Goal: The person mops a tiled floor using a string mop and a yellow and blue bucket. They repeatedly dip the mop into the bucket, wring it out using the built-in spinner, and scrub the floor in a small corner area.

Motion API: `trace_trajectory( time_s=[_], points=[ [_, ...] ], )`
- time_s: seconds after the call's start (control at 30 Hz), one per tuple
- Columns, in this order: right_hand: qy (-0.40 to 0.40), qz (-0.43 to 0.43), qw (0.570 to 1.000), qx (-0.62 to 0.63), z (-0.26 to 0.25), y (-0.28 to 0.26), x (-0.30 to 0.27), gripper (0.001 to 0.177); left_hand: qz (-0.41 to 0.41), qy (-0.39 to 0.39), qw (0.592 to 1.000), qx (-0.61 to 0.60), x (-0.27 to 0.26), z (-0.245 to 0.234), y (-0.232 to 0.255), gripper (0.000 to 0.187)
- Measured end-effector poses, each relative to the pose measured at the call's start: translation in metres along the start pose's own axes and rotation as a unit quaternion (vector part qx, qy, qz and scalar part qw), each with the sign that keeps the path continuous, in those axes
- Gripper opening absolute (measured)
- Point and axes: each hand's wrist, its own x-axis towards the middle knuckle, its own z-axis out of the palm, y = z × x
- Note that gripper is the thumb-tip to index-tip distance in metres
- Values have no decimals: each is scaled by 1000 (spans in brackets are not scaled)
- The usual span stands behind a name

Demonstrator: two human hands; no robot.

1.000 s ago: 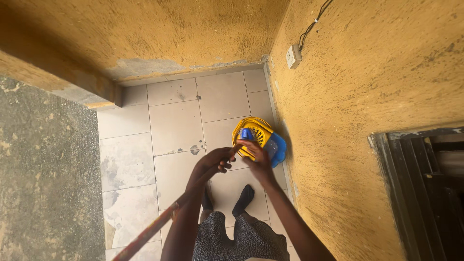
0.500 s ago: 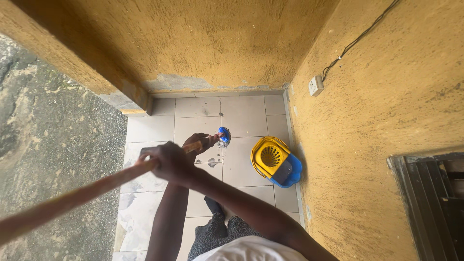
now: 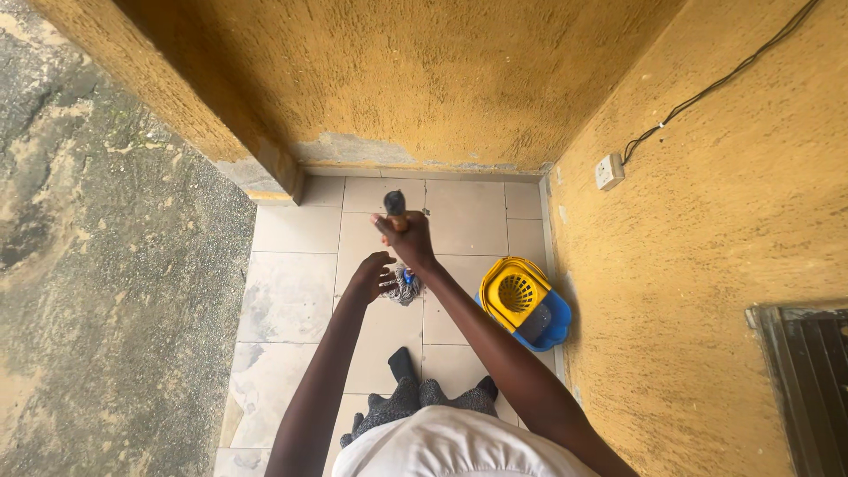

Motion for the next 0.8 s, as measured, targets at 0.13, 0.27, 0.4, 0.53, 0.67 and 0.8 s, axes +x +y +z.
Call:
trace_trajectory(
  time_s=[0.13, 0.27, 0.4, 0.53, 0.67, 0.8],
  points=[
    [66, -77, 995, -11, 4, -50, -8, 48, 43, -2, 995, 87, -22, 32, 18, 74],
    [40, -95, 994, -45, 22, -80, -28, 53, -48, -43, 979, -192, -19, 57, 37, 54],
    [-33, -128, 987, -96, 38, -88, -58, 47, -138, -121, 929, -322, 36, 42, 16, 40],
    [-16, -277, 958, -71, 27, -79, -61, 25, -204, -138, 911, -330, 73, 29, -26, 27],
    [-12, -186, 978, -92, 13, -45, -67, 35, -236, -151, 900, -334, 94, 36, -46, 20],
    [-21, -188, 975, -117, 4, -20, -68, 38, -248, -152, 901, -323, 111, 40, -38, 24]
  ],
)
